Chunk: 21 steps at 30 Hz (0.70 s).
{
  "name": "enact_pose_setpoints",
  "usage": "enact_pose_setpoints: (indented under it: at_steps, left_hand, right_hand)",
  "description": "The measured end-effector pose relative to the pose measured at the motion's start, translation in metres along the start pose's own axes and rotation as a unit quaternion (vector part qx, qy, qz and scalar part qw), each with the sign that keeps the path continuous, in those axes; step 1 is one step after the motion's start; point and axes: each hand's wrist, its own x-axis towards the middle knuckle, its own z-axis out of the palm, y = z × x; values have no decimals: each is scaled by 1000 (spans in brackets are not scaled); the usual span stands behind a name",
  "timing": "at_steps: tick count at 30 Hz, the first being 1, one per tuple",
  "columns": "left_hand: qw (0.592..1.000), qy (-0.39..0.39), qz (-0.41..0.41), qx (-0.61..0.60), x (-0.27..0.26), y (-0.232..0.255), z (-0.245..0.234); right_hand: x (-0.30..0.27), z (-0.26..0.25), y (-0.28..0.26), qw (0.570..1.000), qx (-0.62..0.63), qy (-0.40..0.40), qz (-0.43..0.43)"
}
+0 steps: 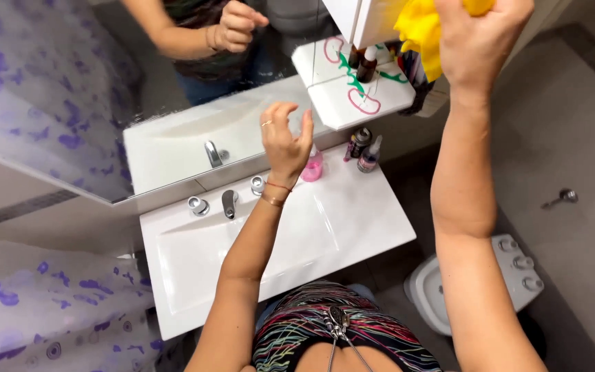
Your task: Cleaning and organizing bathroom accessories like bottles and containers using a cloth
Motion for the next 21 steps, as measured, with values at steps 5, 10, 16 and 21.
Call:
enact_pose_setpoints:
  at_steps: [5,10,16,21]
  left_hand:
    - [972,-221,-2,-76,-1,-6,50]
    - [965,-261,-22,1,4,-5,127]
    - [943,-252,-15,218,-1,-13,181]
    - [941,-241,-31,235,-3,-15,193]
  right_hand:
    - [-32,-26,-1,847,400,65,344]
    - [-78,-53,23,786,359,45,501]
    - [-101,-61,38,756,305,9,580]
    - [-107,-58,58,736,327,-58,590]
